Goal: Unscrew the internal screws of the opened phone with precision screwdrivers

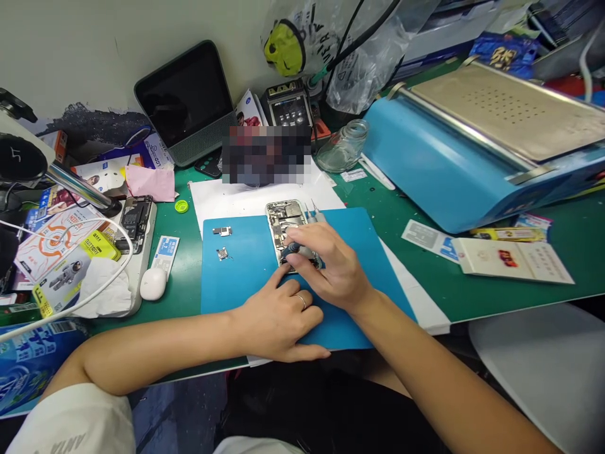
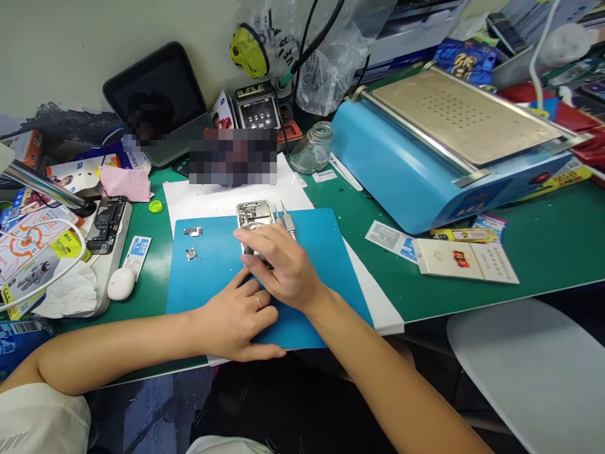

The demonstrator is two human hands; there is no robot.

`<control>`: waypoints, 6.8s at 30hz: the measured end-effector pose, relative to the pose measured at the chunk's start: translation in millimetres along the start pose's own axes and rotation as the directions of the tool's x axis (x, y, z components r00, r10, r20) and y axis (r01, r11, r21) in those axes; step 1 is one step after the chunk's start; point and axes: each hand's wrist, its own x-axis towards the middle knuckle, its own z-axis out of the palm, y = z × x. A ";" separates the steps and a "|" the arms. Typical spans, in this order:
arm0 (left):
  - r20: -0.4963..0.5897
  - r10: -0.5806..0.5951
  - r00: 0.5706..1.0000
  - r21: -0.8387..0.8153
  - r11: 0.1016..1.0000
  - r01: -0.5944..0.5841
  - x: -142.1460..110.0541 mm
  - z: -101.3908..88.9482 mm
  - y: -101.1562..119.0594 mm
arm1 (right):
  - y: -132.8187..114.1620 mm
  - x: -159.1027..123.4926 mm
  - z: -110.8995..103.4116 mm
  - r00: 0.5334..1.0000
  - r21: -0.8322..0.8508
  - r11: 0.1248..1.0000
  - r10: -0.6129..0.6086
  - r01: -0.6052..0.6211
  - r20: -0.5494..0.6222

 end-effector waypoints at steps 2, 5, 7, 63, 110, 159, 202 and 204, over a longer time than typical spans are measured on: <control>-0.003 0.001 1.000 -0.003 1.000 -0.001 0.0 0.2 0.0 | -0.4 0.0 -0.1 1.000 0.019 1.000 0.019 -0.020 0.004; -0.008 0.003 1.000 -0.004 1.000 -0.003 0.2 0.3 -0.2 | 0.0 0.2 0.6 1.000 0.048 0.998 0.029 -0.029 -0.002; -0.019 0.005 1.000 0.002 1.000 -0.005 0.3 0.3 -0.4 | 0.7 0.3 1.2 1.000 0.038 0.999 0.008 -0.008 -0.005; 0.047 0.000 0.999 -0.014 1.000 0.000 0.5 0.2 -1.4 | 0.9 -5.6 4.3 1.000 -0.047 0.999 0.001 -0.002 -0.010; 0.030 -0.010 0.999 0.011 1.000 0.010 -0.6 -0.3 1.0 | 3.2 -12.5 -2.5 0.913 0.019 0.930 0.364 -0.367 -0.183; 0.054 -0.003 0.999 0.004 1.000 0.003 0.2 -2.2 -0.7 | 26.7 -7.9 -22.2 0.770 -0.182 0.776 0.509 -0.604 -0.385; 0.096 0.015 0.995 0.000 1.000 -0.015 0.7 -4.9 -1.6 | 37.7 -16.5 -21.7 0.743 -0.254 0.700 0.647 -0.667 -0.171; 0.083 0.013 0.997 0.005 1.000 -0.013 0.6 -4.5 -1.4 | 38.0 -16.7 -21.4 0.741 -0.259 0.696 0.649 -0.669 -0.169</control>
